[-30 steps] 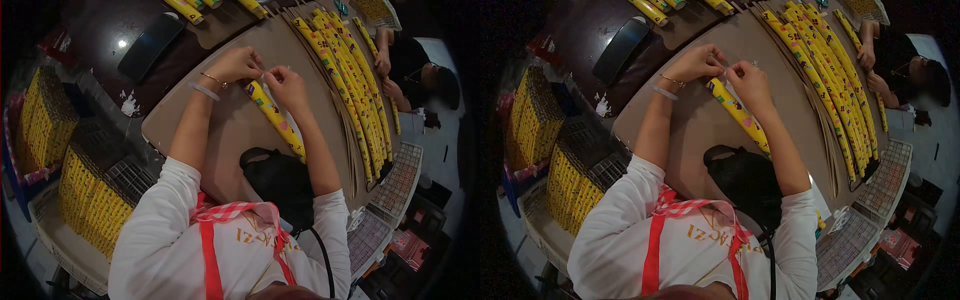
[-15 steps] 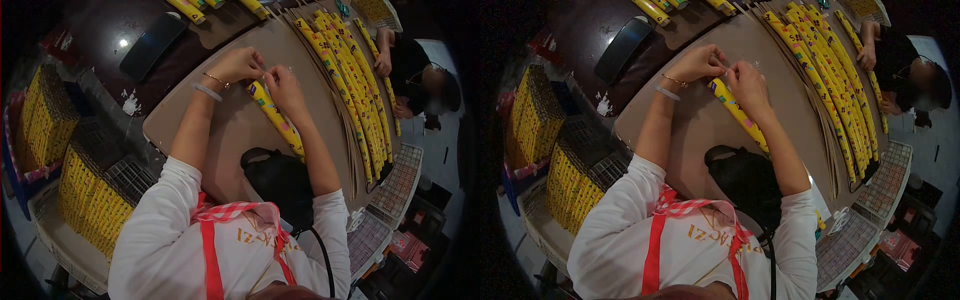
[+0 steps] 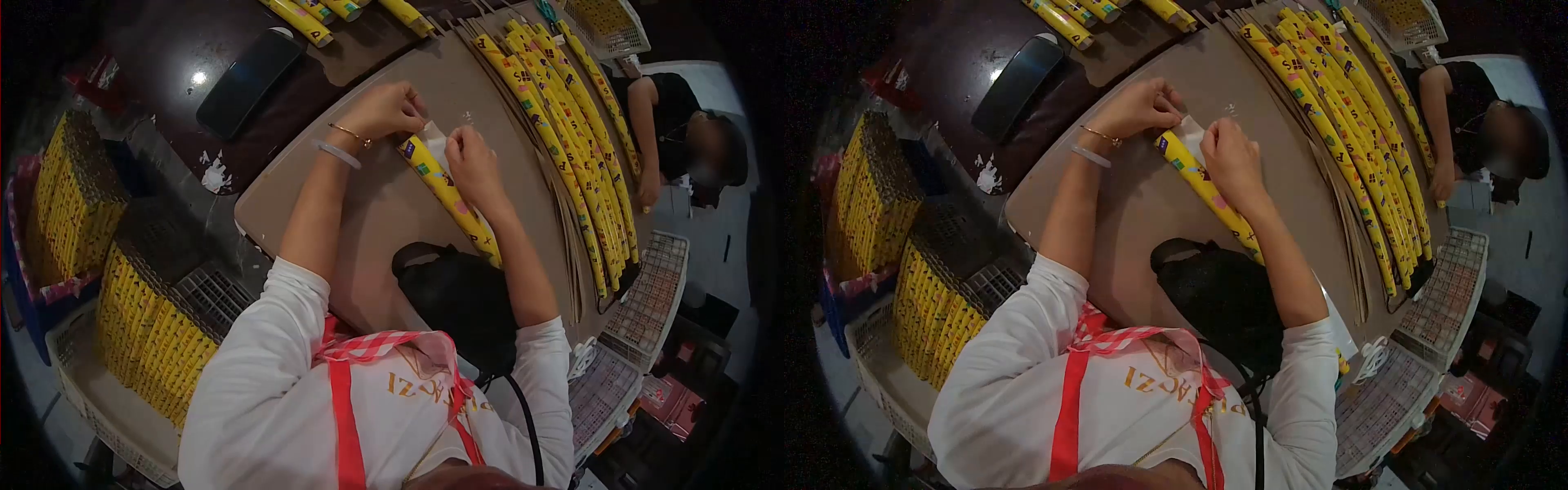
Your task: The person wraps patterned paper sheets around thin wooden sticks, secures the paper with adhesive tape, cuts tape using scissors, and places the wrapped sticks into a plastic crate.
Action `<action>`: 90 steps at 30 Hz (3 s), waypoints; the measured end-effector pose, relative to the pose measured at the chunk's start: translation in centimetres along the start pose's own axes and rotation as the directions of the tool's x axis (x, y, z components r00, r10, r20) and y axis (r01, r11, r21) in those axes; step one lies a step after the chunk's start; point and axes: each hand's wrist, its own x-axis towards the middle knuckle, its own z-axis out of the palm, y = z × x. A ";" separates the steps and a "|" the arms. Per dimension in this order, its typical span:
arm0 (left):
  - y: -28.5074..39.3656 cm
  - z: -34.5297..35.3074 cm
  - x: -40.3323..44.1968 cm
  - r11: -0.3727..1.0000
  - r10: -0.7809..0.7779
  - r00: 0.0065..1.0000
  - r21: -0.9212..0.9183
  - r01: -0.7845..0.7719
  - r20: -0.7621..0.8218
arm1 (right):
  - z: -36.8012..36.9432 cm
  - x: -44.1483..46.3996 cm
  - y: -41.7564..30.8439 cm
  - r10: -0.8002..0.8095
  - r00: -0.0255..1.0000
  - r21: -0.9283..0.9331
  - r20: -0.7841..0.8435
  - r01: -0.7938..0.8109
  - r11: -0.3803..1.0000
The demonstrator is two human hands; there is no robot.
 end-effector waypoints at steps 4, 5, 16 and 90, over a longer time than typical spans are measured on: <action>0.0 0.0 0.0 1.000 0.007 1.000 0.014 -0.007 -0.001 | -0.4 -0.6 1.1 0.051 0.998 0.153 -0.037 -0.045 0.987; -0.1 0.0 0.0 1.000 0.008 1.000 0.014 -0.008 0.002 | -0.4 -0.5 1.1 0.054 0.998 0.153 -0.039 -0.047 0.987; 0.7 -0.2 -0.3 1.000 0.002 1.000 0.031 -0.002 -0.001 | 0.1 2.0 -1.7 0.126 0.992 0.088 0.012 -0.127 0.988; 9.1 11.3 -5.4 0.436 0.233 0.793 0.669 -0.602 0.562 | -13.8 -30.2 18.5 0.117 0.921 -0.086 -0.372 -0.160 0.983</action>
